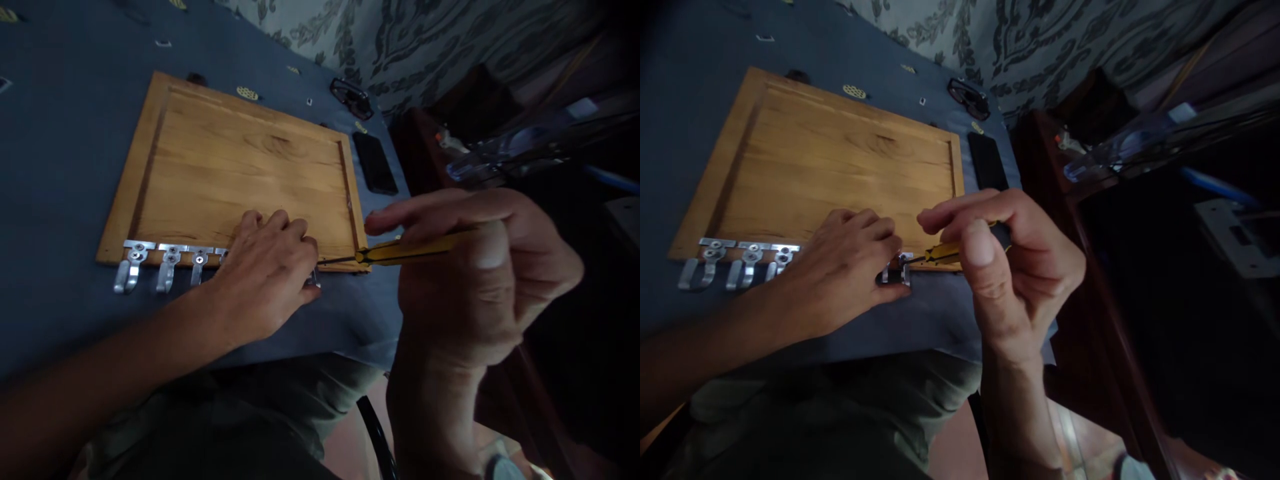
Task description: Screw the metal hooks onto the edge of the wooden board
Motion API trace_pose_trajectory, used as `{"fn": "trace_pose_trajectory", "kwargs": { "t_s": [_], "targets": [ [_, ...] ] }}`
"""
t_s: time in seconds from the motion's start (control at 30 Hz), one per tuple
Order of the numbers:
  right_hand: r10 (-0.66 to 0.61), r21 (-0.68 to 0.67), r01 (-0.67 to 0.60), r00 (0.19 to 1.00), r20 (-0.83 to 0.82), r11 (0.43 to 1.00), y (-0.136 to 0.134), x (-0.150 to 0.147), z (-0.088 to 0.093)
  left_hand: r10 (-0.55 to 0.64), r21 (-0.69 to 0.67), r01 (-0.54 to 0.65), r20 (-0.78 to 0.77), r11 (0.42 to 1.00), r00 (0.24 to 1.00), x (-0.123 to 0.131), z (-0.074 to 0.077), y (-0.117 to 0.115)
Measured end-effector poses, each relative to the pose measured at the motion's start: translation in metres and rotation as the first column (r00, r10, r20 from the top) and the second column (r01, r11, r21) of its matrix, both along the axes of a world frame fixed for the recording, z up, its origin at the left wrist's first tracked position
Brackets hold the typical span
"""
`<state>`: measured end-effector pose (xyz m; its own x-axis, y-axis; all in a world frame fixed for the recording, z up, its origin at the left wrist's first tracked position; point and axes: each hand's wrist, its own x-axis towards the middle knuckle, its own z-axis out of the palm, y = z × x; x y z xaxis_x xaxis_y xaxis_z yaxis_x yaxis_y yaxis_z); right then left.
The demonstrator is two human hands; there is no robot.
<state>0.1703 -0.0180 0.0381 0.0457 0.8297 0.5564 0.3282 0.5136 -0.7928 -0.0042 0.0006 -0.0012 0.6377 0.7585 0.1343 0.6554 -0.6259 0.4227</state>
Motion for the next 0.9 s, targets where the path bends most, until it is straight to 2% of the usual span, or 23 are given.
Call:
{"fn": "trace_pose_trajectory", "kwargs": {
  "t_s": [0.03, 0.1, 0.2, 0.27, 0.37, 0.4, 0.43, 0.5, 0.6, 0.67, 0.8, 0.87, 0.9],
  "targets": [
    [0.045, 0.042, -0.045, 0.999, -0.016, 0.998, 0.006, 0.001, -0.001, -0.002, -0.002, 0.002, 0.003, 1.000, 1.000, 0.000, 0.000, 0.000],
    [0.237, 0.057, -0.235, 0.970, -0.047, 0.970, 0.020, 0.000, 0.001, 0.000, 0.002, 0.000, 0.015, 1.000, 1.000, 0.000, 0.000, 0.001],
    [0.481, 0.001, -0.485, 0.866, -0.138, 0.874, 0.036, -0.004, 0.009, 0.005, -0.002, -0.005, 0.025, 1.000, 1.000, 0.000, -0.002, 0.000],
    [0.495, -0.160, -0.541, 0.831, -0.255, 0.826, 0.039, -0.009, 0.014, 0.006, 0.004, -0.006, 0.024, 1.000, 1.000, 0.000, -0.002, 0.000],
    [0.617, -0.140, -0.696, 0.698, -0.362, 0.705, 0.037, -0.013, 0.016, 0.009, 0.028, -0.009, 0.019, 1.000, 1.000, 0.000, -0.002, -0.001],
    [0.643, -0.117, -0.720, 0.671, -0.370, 0.684, 0.035, -0.014, 0.015, 0.011, 0.032, -0.011, 0.014, 0.999, 1.000, 0.000, -0.002, -0.001],
    [0.635, -0.117, -0.713, 0.676, -0.373, 0.691, 0.033, -0.015, 0.014, 0.012, 0.032, -0.012, 0.009, 0.999, 1.000, 0.000, -0.001, -0.001],
    [0.547, -0.151, -0.628, 0.753, -0.365, 0.764, 0.029, -0.016, 0.014, 0.009, 0.027, -0.009, 0.001, 1.000, 1.000, 0.000, 0.000, -0.001],
    [0.346, -0.204, -0.408, 0.895, -0.283, 0.890, 0.023, -0.022, 0.016, 0.007, 0.002, -0.007, -0.019, 1.000, 1.000, 0.001, 0.001, -0.001],
    [0.241, -0.206, -0.294, 0.938, -0.249, 0.933, 0.019, -0.028, 0.017, 0.008, -0.013, -0.009, -0.033, 1.000, 0.999, 0.002, 0.002, 0.000],
    [0.068, -0.149, -0.138, 0.914, -0.400, 0.979, 0.017, -0.047, 0.018, 0.005, -0.010, -0.006, -0.027, 1.000, 1.000, 0.003, 0.001, 0.000],
    [0.045, -0.002, -0.051, 0.893, -0.447, 0.999, 0.016, -0.059, 0.019, 0.010, 0.000, -0.010, -0.020, 1.000, 1.000, 0.002, 0.000, 0.000],
    [-0.065, -0.072, 0.035, 0.880, -0.471, 0.997, 0.016, -0.064, 0.020, 0.013, 0.009, -0.013, -0.015, 1.000, 1.000, 0.002, 0.000, -0.001]
  ]
}}
